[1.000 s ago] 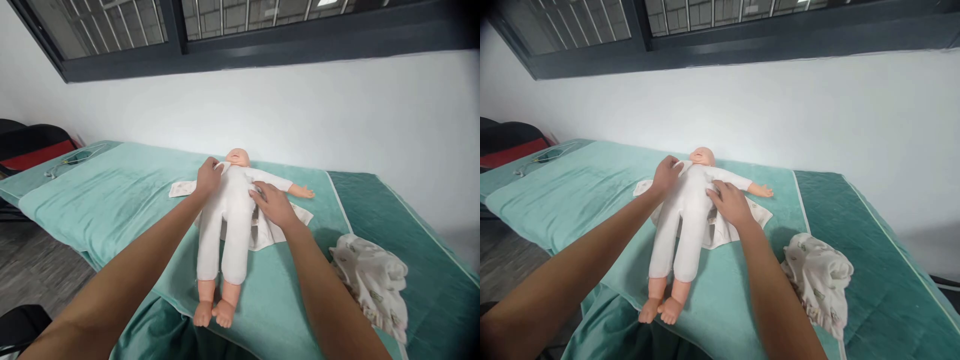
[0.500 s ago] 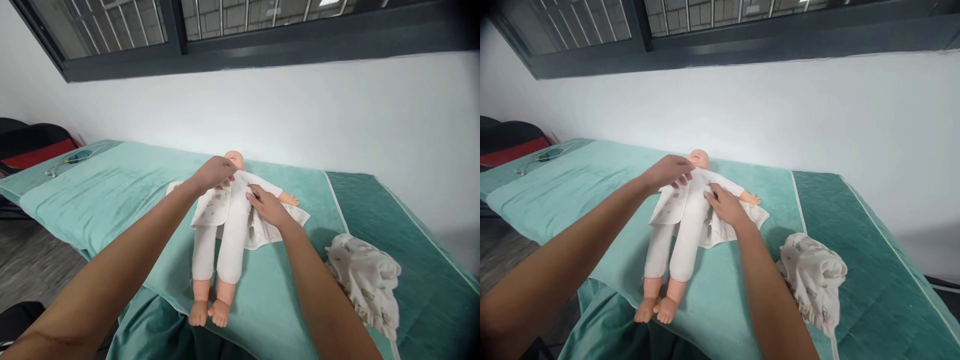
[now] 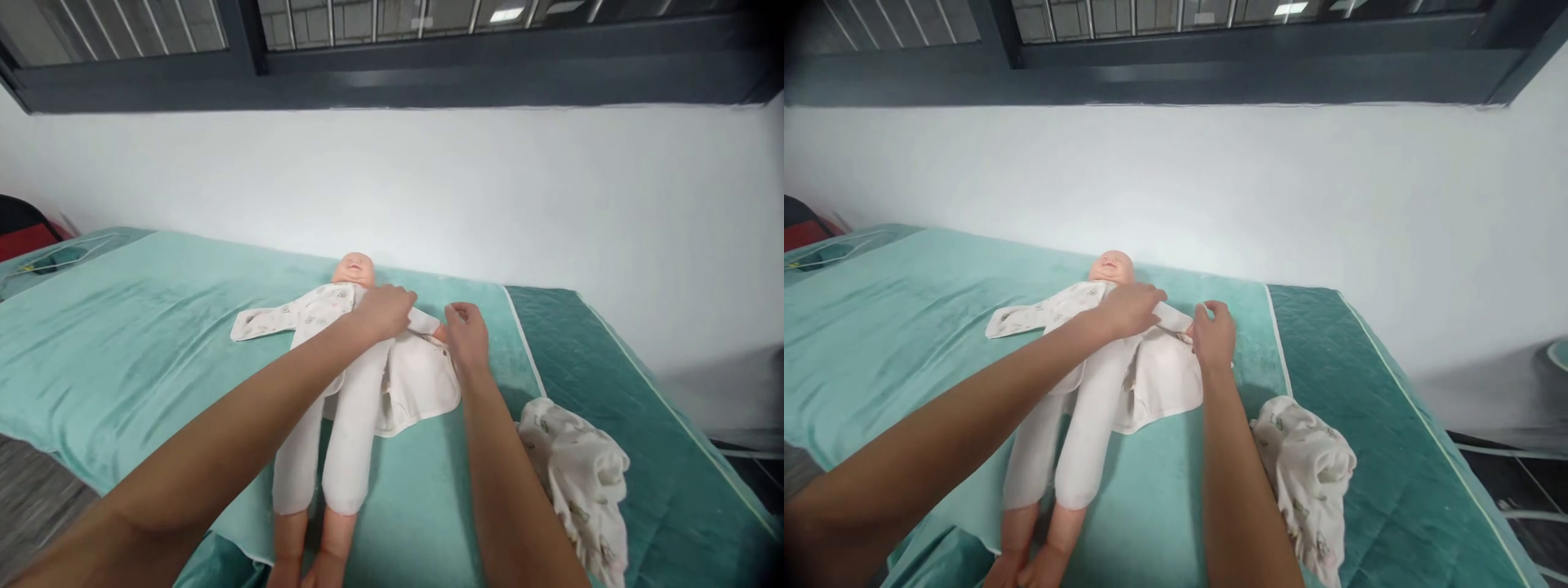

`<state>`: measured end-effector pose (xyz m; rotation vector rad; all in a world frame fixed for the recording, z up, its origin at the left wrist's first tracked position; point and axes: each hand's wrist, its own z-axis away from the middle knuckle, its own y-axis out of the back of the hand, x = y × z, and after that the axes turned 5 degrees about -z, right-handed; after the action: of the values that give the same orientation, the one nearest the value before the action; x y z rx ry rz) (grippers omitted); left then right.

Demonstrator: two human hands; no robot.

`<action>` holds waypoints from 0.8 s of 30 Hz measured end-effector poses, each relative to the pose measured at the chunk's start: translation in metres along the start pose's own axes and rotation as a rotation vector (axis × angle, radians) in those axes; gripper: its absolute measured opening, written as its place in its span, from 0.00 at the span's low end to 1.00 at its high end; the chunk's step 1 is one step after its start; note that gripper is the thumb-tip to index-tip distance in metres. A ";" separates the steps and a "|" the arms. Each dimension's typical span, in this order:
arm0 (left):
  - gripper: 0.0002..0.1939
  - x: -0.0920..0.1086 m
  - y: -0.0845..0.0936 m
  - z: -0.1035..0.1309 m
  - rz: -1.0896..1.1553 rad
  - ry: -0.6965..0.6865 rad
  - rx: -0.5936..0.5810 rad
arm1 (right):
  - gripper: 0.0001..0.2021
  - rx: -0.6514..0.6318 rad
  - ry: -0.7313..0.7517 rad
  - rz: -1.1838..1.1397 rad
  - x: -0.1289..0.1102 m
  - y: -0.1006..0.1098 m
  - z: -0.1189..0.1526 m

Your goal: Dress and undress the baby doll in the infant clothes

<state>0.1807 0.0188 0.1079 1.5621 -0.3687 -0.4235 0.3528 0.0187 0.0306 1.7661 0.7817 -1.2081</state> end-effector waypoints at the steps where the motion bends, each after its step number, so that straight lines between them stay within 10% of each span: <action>1: 0.16 0.007 -0.002 -0.010 -0.014 -0.057 -0.053 | 0.18 -0.021 -0.034 -0.023 0.003 0.001 -0.003; 6: 0.15 0.019 -0.017 -0.044 -0.076 -0.164 -0.213 | 0.17 -0.031 -0.074 -0.074 0.014 0.012 -0.013; 10: 0.17 -0.002 -0.015 -0.044 -0.017 -0.163 -0.120 | 0.17 0.087 0.023 0.103 0.015 0.028 -0.016; 24: 0.08 -0.040 0.008 -0.019 0.200 -0.041 -0.003 | 0.16 -0.434 -0.018 0.266 0.000 0.006 0.006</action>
<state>0.1547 0.0546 0.1174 1.4982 -0.5503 -0.3006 0.3551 0.0105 0.0306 1.4434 0.7090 -0.8047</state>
